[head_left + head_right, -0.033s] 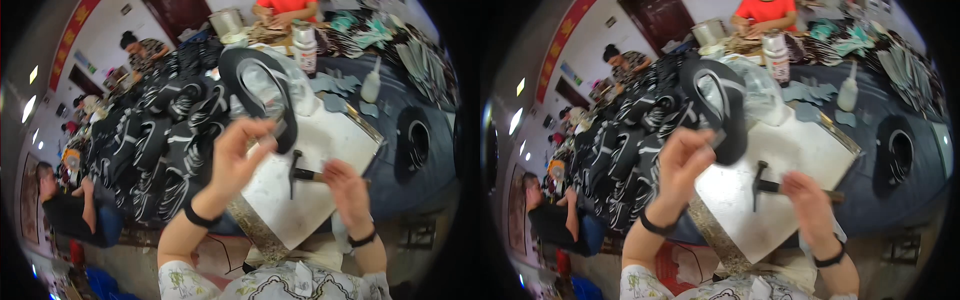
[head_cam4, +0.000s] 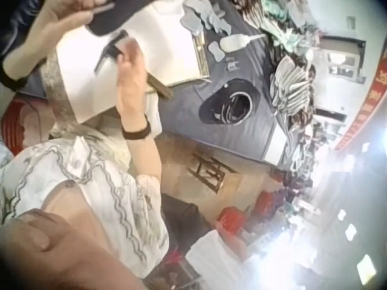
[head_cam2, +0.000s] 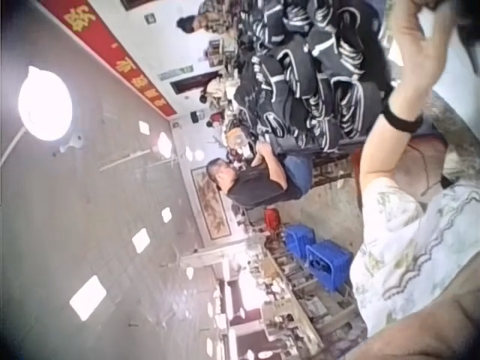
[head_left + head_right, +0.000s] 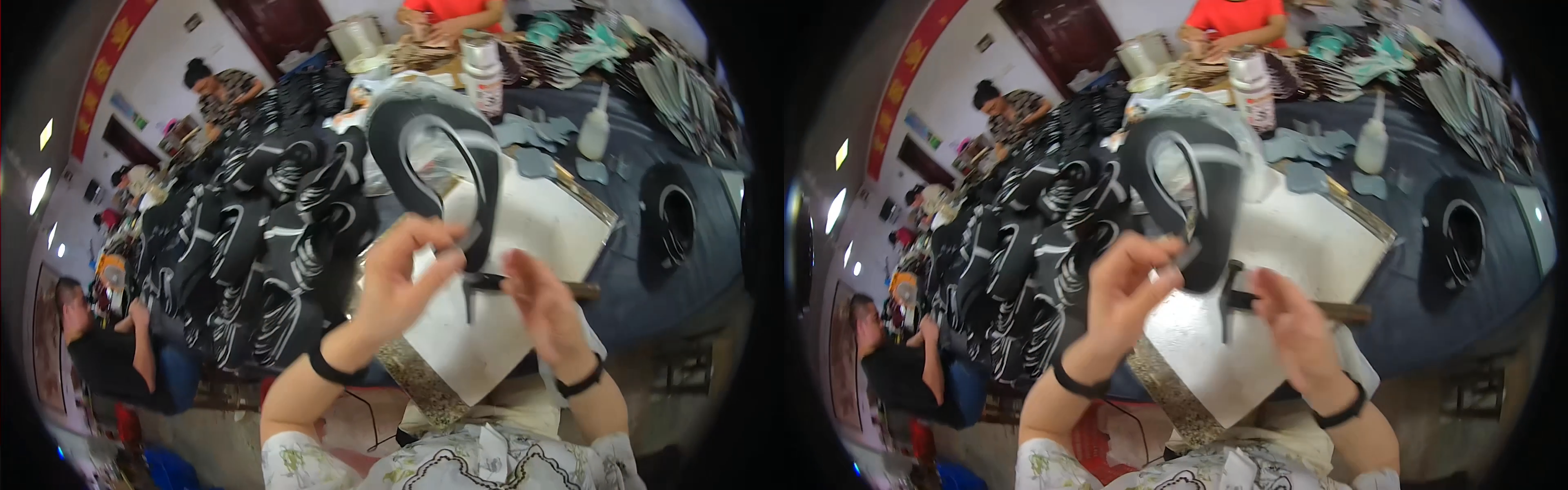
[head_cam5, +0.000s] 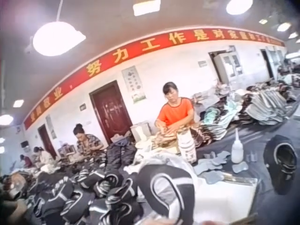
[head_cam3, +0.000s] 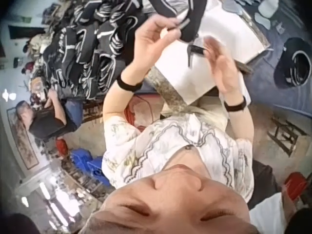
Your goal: Assembling shoe upper components by folding edges and hammering them flat.
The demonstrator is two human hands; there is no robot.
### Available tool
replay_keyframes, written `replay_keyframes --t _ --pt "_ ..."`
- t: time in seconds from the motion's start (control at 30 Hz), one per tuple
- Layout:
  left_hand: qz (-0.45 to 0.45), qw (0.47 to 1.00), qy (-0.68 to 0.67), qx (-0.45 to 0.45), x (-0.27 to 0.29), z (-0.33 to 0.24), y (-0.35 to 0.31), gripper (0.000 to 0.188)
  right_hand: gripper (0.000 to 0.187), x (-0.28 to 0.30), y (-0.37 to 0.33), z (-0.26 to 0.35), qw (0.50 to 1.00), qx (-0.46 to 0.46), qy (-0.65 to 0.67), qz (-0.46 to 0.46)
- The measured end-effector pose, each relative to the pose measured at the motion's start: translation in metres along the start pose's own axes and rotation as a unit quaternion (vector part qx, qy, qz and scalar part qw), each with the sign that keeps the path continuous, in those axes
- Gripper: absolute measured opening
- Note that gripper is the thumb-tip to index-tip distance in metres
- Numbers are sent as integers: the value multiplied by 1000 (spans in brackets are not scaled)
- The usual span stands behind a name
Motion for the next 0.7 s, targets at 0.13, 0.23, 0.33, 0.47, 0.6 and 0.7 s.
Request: replay_keyframes --t 0.13,0.23,0.33,0.47,0.6,0.7 --pt "30 996 -12 86 -39 32 -51 13 32 -4 -13 -37 993 -90 48 -56" --pt "53 989 136 20 -38 30 -70 11 26 5 -32 -33 994 -30 -4 -104" --pt "58 951 283 -107 -45 -9 -69 20 23 9 -45 -32 991 -18 -68 -112" --pt "120 856 432 -258 -64 -33 -78 26 23 2 -52 -26 984 8 -165 -61" --pt "187 775 518 -312 -83 -39 -88 23 22 -5 -56 -18 979 39 -195 -33" --pt "205 794 504 -272 -83 -30 -85 19 22 -5 -59 -19 978 35 -206 -21"
Point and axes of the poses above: each hand's wrist, its own y-axis towards the middle knuckle, its own x-axis out of the back of the hand, z = x × y, the point moved 9 cm from there along y, towards the middle knuckle, and after that the axes turned 3 degrees about y, right-handed, at the moved point
